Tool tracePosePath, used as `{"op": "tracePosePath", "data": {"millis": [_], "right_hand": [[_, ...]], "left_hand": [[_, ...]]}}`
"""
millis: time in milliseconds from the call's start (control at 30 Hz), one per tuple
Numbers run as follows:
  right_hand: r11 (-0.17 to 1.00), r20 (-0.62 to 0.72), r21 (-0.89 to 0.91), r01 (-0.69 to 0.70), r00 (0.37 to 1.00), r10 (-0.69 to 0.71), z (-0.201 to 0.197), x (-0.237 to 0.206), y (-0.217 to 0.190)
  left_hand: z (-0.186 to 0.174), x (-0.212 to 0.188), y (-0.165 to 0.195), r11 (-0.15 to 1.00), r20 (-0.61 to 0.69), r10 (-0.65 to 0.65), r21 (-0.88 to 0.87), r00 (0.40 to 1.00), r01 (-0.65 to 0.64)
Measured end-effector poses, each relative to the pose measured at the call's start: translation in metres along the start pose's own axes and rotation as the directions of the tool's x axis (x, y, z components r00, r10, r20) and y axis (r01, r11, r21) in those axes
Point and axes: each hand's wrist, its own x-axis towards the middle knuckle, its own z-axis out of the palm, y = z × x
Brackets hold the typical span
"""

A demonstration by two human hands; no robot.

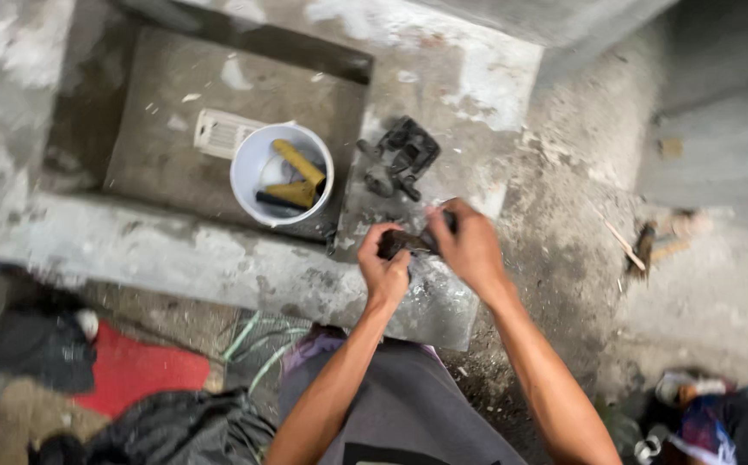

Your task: The person scrubs a metal part with a yellow sponge, rinses it under running water, and continues scrubbing with a dark abrasive pad. The person repeatedly rinses and scrubs the part, switching between tools and repositioning the part to clean different surfaces.

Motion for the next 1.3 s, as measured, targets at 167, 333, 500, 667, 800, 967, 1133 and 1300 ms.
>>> {"op": "tracePosePath", "data": {"millis": [167, 333, 500, 667, 800, 967, 1133, 1300], "right_hand": [[0.997, -0.004, 0.068, -0.040, 0.999, 0.040, -0.003, 0.003, 0.011], [0.982, -0.019, 0.064, -0.178, 0.984, 0.180, 0.002, 0.006, 0.013], [0.977, -0.020, 0.187, -0.101, 0.994, 0.107, 0.012, 0.002, 0.020], [0.984, -0.103, 0.097, -0.148, 0.982, 0.158, 0.021, 0.013, 0.041], [0.943, -0.093, 0.309, -0.121, 0.983, 0.156, 0.029, 0.017, 0.057], [0.953, -0.074, 0.167, -0.254, 0.960, 0.269, 0.028, 0.011, 0.065], [0.923, -0.078, 0.356, -0.144, 0.980, 0.183, 0.043, 0.002, 0.058], [0.975, -0.100, 0.107, -0.193, 0.974, 0.204, 0.064, -0.003, 0.062]], "left_hand": [[0.001, 0.000, -0.001, 0.996, -0.018, 0.064, 0.070, 0.998, -0.063], [0.001, 0.003, -0.004, 0.998, -0.050, 0.015, 0.057, 0.999, -0.012], [0.001, 0.003, -0.007, 0.999, -0.053, 0.030, 0.045, 0.998, -0.028], [0.008, 0.003, -0.004, 0.998, -0.058, 0.032, 0.053, 0.998, -0.028], [0.006, 0.006, 0.002, 0.997, -0.058, -0.072, -0.030, 0.996, 0.071], [-0.012, 0.019, 0.003, 0.904, -0.137, -0.331, -0.329, 0.934, 0.272], [-0.022, 0.030, -0.008, 0.724, -0.031, -0.466, -0.588, 0.884, 0.361], [-0.035, 0.029, -0.013, 0.690, -0.027, -0.519, -0.604, 0.854, 0.400]]}}
